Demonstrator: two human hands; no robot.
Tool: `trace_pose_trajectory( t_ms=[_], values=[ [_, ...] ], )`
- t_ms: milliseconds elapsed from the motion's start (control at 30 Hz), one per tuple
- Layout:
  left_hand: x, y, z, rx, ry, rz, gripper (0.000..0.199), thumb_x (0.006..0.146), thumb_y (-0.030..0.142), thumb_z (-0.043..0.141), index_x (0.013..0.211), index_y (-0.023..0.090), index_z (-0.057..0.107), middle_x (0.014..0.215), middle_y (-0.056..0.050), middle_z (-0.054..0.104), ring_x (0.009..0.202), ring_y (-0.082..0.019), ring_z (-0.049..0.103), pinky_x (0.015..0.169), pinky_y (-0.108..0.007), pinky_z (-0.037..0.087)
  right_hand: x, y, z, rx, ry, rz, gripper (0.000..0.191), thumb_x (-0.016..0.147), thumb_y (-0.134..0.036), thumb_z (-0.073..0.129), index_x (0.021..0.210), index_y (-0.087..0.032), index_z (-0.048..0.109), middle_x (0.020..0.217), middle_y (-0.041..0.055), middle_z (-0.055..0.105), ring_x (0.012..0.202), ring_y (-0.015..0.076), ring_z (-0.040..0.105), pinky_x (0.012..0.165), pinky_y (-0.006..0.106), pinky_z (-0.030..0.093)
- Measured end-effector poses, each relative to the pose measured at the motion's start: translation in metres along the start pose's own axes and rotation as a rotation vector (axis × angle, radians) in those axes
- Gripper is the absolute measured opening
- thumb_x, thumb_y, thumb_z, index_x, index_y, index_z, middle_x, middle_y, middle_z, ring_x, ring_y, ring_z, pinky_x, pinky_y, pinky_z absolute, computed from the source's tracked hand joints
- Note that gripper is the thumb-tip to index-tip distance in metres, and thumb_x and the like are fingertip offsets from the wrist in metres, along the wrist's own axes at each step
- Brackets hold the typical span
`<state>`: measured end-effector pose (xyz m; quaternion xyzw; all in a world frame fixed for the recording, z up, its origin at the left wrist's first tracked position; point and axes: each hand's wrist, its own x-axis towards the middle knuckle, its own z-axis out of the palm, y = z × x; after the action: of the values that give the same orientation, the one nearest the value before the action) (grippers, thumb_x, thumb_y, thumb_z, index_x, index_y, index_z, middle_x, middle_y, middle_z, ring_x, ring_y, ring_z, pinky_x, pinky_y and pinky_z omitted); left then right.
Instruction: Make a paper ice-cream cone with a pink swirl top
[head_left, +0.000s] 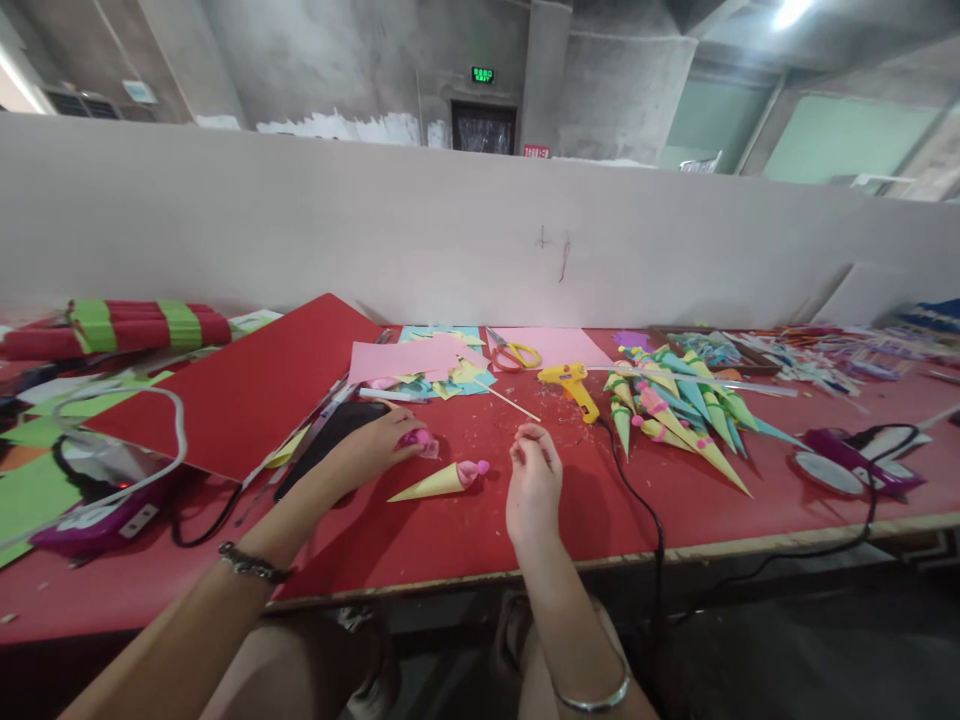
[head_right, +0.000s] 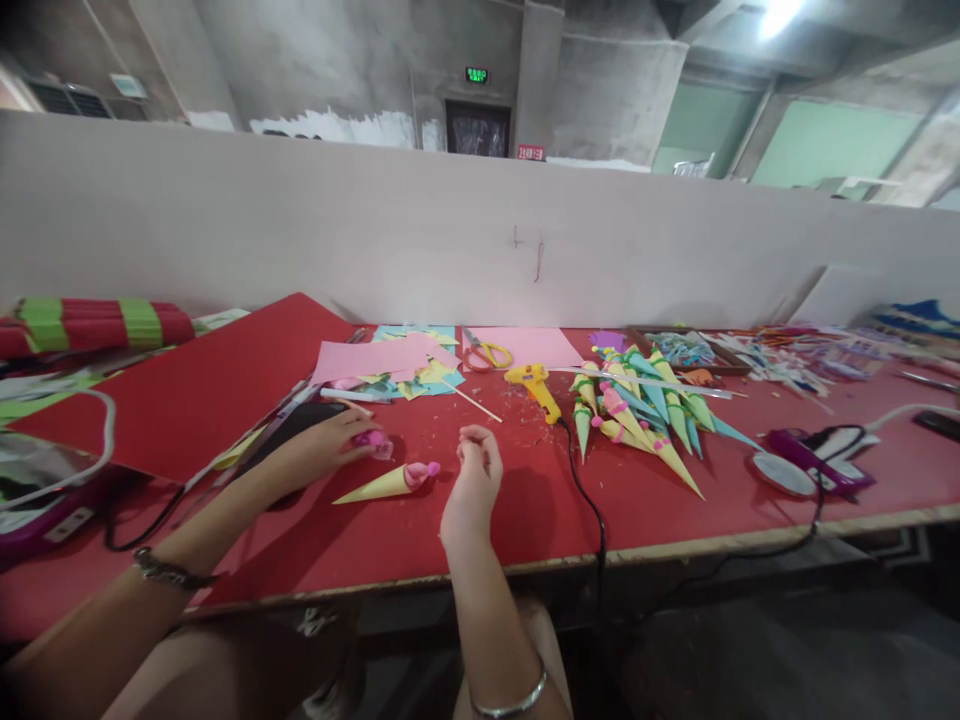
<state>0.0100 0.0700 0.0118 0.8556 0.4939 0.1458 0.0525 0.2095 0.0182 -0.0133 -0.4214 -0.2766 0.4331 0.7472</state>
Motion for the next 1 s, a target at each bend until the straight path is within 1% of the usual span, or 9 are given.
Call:
trace_pose_trajectory(
  t_ms=[167, 267, 333, 433, 533, 633, 800, 900, 1000],
  values=[
    [0.0, 0.009, -0.003, -0.049, 0.084, -0.039, 0.022, 0.071, 0.024, 0.052, 0.09, 0.022, 0.063, 0.097, -0.009, 0.06, 0.092, -0.024, 0.054, 0.086, -0.037, 0.042, -0.001, -0.001, 0.001, -0.026, -0.072, 0.018, 0.008, 0.067, -0.022, 0.046, 0.071, -0.017, 0.052, 0.069, -0.0015, 0.05, 0.062, 0.0102, 0.047, 0.058, 0.023, 0.039],
    [-0.001, 0.018, -0.006, -0.078, 0.164, -0.062, 0.03, 0.074, 0.028, 0.049, 0.101, 0.019, 0.06, 0.103, -0.01, 0.057, 0.097, -0.024, 0.052, 0.088, -0.037, 0.04, -0.006, -0.005, 0.005, -0.076, -0.166, 0.019, 0.008, 0.068, -0.022, 0.049, 0.071, -0.017, 0.055, 0.068, -0.0017, 0.051, 0.06, 0.0102, 0.047, 0.056, 0.022, 0.04],
    [-0.001, 0.027, -0.008, -0.101, 0.21, -0.069, 0.033, 0.076, 0.029, 0.047, 0.105, 0.019, 0.058, 0.105, -0.01, 0.054, 0.098, -0.023, 0.051, 0.088, -0.036, 0.041, -0.011, -0.007, 0.008, -0.156, -0.277, -0.045, 0.011, 0.07, -0.022, 0.049, 0.077, -0.017, 0.056, 0.071, -0.001, 0.052, 0.063, 0.0109, 0.049, 0.059, 0.022, 0.042],
    [-0.003, 0.043, -0.011, -0.136, 0.236, -0.055, 0.032, 0.076, 0.028, 0.048, 0.105, 0.021, 0.058, 0.103, -0.008, 0.055, 0.095, -0.022, 0.052, 0.085, -0.035, 0.043, -0.017, -0.008, 0.012, -0.295, -0.409, -0.217, 0.022, 0.073, -0.023, 0.049, 0.095, -0.018, 0.054, 0.081, 0.0011, 0.052, 0.069, 0.0118, 0.052, 0.063, 0.023, 0.045],
    [-0.007, 0.061, -0.014, -0.217, 0.267, -0.011, 0.029, 0.077, 0.03, 0.049, 0.103, 0.023, 0.06, 0.1, -0.006, 0.056, 0.093, -0.021, 0.053, 0.083, -0.033, 0.044, -0.02, -0.009, 0.012, -0.37, -0.422, -0.363, 0.027, 0.076, -0.023, 0.05, 0.102, -0.02, 0.055, 0.088, 0.0034, 0.051, 0.076, 0.0137, 0.052, 0.065, 0.025, 0.047],
    [-0.012, 0.076, -0.017, -0.374, 0.291, -0.005, 0.029, 0.078, 0.034, 0.049, 0.102, 0.024, 0.06, 0.096, -0.005, 0.056, 0.088, -0.018, 0.055, 0.079, -0.029, 0.046, -0.017, -0.011, 0.009, -0.391, -0.41, -0.464, 0.015, 0.078, -0.021, 0.049, 0.089, -0.02, 0.06, 0.088, 0.0039, 0.051, 0.081, 0.0151, 0.052, 0.072, 0.028, 0.046],
    [-0.013, 0.081, -0.014, -0.639, 0.294, -0.09, 0.025, 0.075, 0.04, 0.053, 0.091, 0.024, 0.064, 0.091, -0.003, 0.061, 0.087, -0.019, 0.056, 0.078, -0.029, 0.047, -0.014, -0.011, 0.007, -0.344, -0.42, -0.412, 0.012, 0.079, -0.021, 0.048, 0.085, -0.019, 0.058, 0.087, 0.0042, 0.05, 0.081, 0.0146, 0.054, 0.069, 0.026, 0.046],
    [-0.011, 0.076, -0.008, -0.86, 0.303, -0.25, 0.029, 0.07, 0.045, 0.055, 0.084, 0.021, 0.064, 0.085, -0.004, 0.064, 0.08, -0.02, 0.058, 0.072, -0.03, 0.05, -0.015, -0.01, 0.009, -0.35, -0.404, -0.37, 0.011, 0.079, -0.019, 0.047, 0.081, -0.018, 0.058, 0.086, 0.0038, 0.05, 0.08, 0.014, 0.054, 0.069, 0.025, 0.046],
    [-0.011, 0.069, -0.003, -0.982, 0.407, -0.427, 0.037, 0.075, 0.05, 0.044, 0.083, 0.018, 0.061, 0.083, -0.007, 0.065, 0.074, -0.019, 0.059, 0.064, -0.03, 0.051, -0.014, -0.009, 0.012, -0.349, -0.347, -0.322, 0.009, 0.077, -0.019, 0.048, 0.078, -0.018, 0.057, 0.084, 0.0029, 0.05, 0.078, 0.0135, 0.053, 0.069, 0.025, 0.045]
  ],
)
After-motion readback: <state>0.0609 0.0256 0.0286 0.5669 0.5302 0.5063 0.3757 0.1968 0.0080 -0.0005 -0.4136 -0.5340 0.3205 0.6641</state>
